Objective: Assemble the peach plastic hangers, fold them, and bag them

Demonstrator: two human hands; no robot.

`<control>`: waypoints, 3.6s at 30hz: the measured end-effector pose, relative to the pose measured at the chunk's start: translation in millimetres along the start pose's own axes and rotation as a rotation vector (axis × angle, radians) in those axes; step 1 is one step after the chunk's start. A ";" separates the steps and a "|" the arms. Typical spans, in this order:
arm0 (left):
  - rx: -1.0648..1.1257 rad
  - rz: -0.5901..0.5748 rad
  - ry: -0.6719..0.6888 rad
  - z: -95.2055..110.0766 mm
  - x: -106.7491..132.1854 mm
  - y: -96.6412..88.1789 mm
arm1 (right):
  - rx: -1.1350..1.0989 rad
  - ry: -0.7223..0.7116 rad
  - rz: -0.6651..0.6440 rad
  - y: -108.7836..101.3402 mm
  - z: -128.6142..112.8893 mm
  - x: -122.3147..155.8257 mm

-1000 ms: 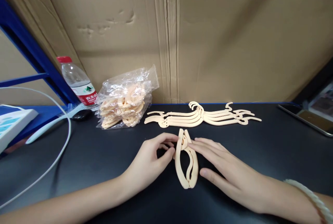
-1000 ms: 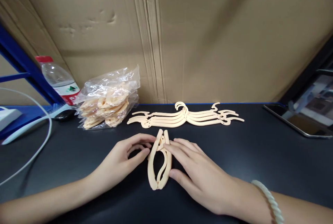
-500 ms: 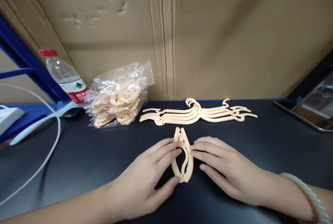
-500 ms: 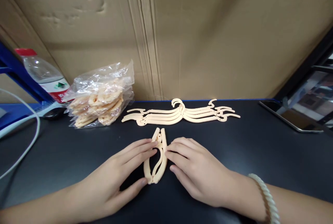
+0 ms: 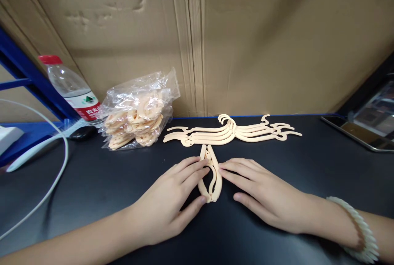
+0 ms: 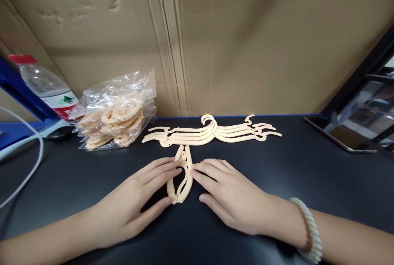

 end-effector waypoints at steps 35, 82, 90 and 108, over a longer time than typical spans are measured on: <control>0.034 0.099 0.018 -3.8 5.1 1.4 | 0.005 -0.007 -0.012 -10.1 -2.8 -0.8; 0.908 0.466 -0.462 -19.5 4.6 3.2 | 0.283 0.309 0.781 -34.3 58.6 21.2; 0.812 0.378 -0.301 -10.5 6.4 2.8 | 0.302 0.155 0.642 -22.8 45.9 17.6; 1.126 0.314 -0.470 -18.4 1.5 -3.3 | 0.721 0.024 0.462 -37.0 45.9 15.8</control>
Point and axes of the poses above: each hand's wrist, its own x-axis away from the middle knuckle, its own y-axis out of the palm, z = x × y, the point moved 2 cm from there along -x, towards the middle knuckle, and after that the axes turned 11 degrees about -y, right-handed, at the moved point
